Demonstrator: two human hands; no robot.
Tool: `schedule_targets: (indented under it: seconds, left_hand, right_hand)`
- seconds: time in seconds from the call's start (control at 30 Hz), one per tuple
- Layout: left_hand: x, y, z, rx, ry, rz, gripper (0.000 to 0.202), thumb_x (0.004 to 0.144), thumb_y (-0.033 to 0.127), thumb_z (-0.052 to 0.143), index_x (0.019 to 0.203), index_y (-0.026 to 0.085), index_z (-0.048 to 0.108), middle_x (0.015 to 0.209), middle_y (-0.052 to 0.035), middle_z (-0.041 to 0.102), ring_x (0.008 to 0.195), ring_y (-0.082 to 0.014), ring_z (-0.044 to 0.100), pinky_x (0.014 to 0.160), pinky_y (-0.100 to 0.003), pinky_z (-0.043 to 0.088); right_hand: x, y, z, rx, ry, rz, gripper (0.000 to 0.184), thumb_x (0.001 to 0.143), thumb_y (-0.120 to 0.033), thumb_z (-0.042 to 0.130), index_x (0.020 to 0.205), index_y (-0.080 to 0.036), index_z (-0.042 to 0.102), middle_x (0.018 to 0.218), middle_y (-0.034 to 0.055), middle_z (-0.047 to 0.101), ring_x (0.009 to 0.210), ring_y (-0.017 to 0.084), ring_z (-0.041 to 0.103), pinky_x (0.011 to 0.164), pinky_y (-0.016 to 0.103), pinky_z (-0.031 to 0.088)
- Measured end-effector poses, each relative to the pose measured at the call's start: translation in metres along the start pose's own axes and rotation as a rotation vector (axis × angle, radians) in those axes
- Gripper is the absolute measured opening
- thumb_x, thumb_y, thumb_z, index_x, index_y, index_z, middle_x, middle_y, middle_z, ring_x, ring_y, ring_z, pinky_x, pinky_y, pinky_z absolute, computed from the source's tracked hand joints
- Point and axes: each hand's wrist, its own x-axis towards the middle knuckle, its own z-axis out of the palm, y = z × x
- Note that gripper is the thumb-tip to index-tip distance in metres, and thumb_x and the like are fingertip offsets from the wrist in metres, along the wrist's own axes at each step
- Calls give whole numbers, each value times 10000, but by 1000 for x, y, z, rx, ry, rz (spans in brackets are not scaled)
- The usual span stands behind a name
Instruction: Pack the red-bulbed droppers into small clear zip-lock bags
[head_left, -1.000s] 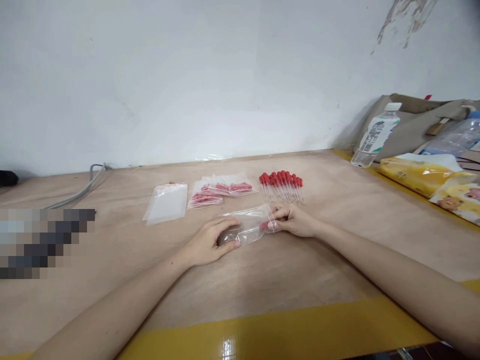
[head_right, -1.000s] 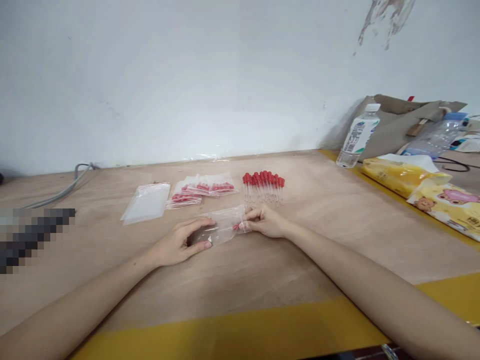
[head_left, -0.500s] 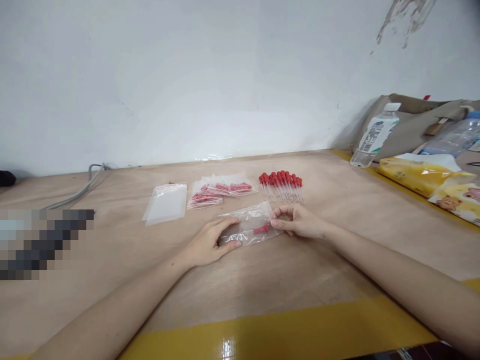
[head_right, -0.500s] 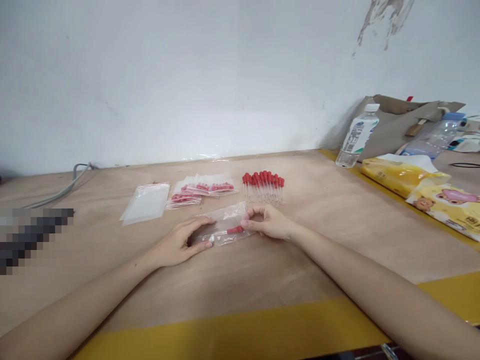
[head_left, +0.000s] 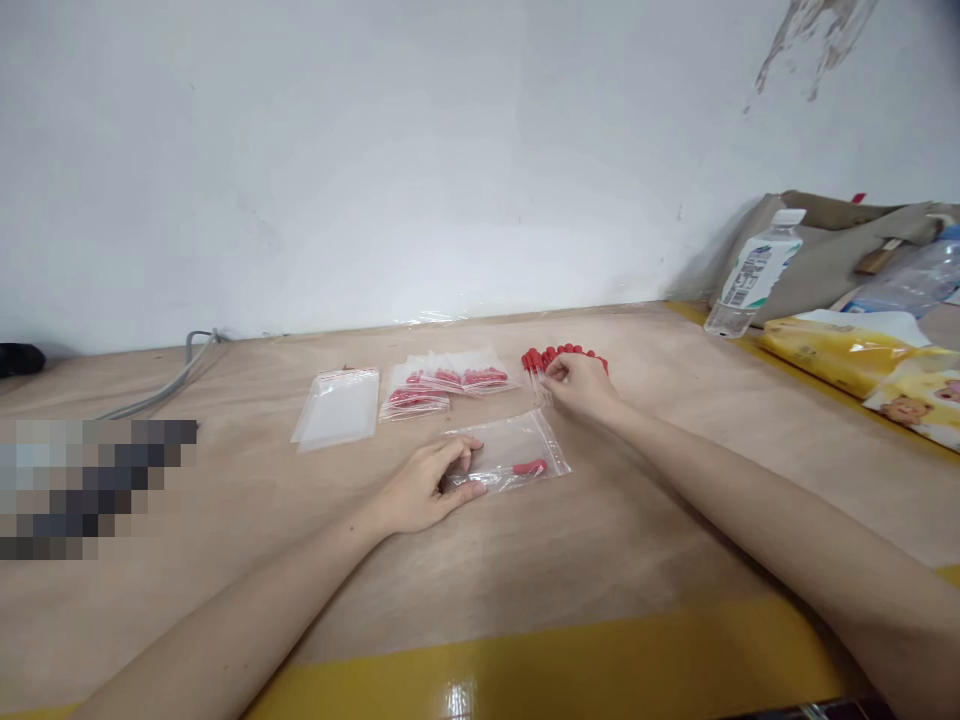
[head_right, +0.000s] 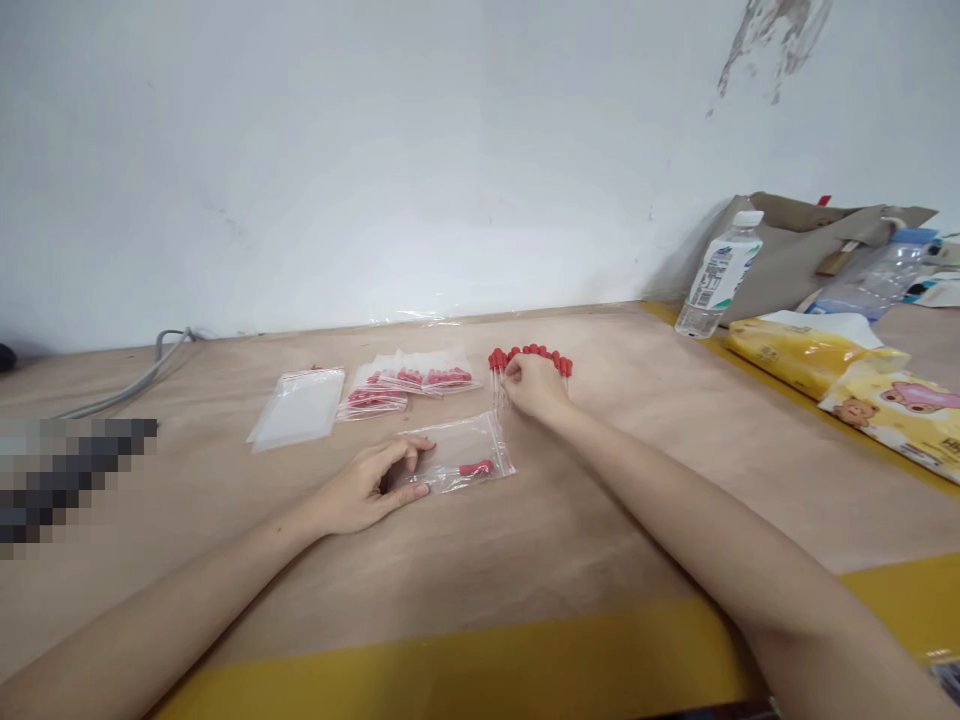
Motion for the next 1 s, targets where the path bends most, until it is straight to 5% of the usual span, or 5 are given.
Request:
schedule_targets:
  seconds: [0.13,0.27,0.5,0.7,1.0]
  left_hand:
    - [-1,-1,-1,-3,-6,15,187,876,347,470,785,186,441,1155,-83,566,986,-198,561,795,-327,443]
    - [-1,-3,-1,16,-21,56,200,894,323,448,1033,192,508,1170,-82,560,1054,-199,534,870,-344,435]
    - [0,-9,3,62,-28,94,325,869,326,506,1172,219,555,1250,-74,529,1177,-211,473,990,-375,391]
    - [0,-9,2,77,-29,81,333,866,327,507,1176,220,568,1254,-78,529,1175,-216,480,993,-381,397]
    - [1,-9,3,96,-17,97,369,868,337,503,1222,230,512,1238,-60,549,1182,-221,472,993,-404,396]
  right_hand:
    - [26,-13,16,-135,0,127,246,718,-257,594,925,-131,555,882,116,636,837,227,591,676,290,412]
    - [36,-24,25,-162,-73,273,364,683,-163,600,1025,-71,516,949,187,624,857,265,600,626,287,411]
    - [33,-23,7,-119,-78,276,400,714,-142,545,1100,-64,467,941,190,620,865,261,600,652,294,422]
    - [-9,-1,-17,461,-41,239,639,719,-174,519,1284,-140,222,636,-24,524,561,172,582,533,303,476]
    - [-71,-6,-4,1062,-3,339,445,670,-265,614,1000,-240,316,629,-77,505,540,120,591,560,285,535]
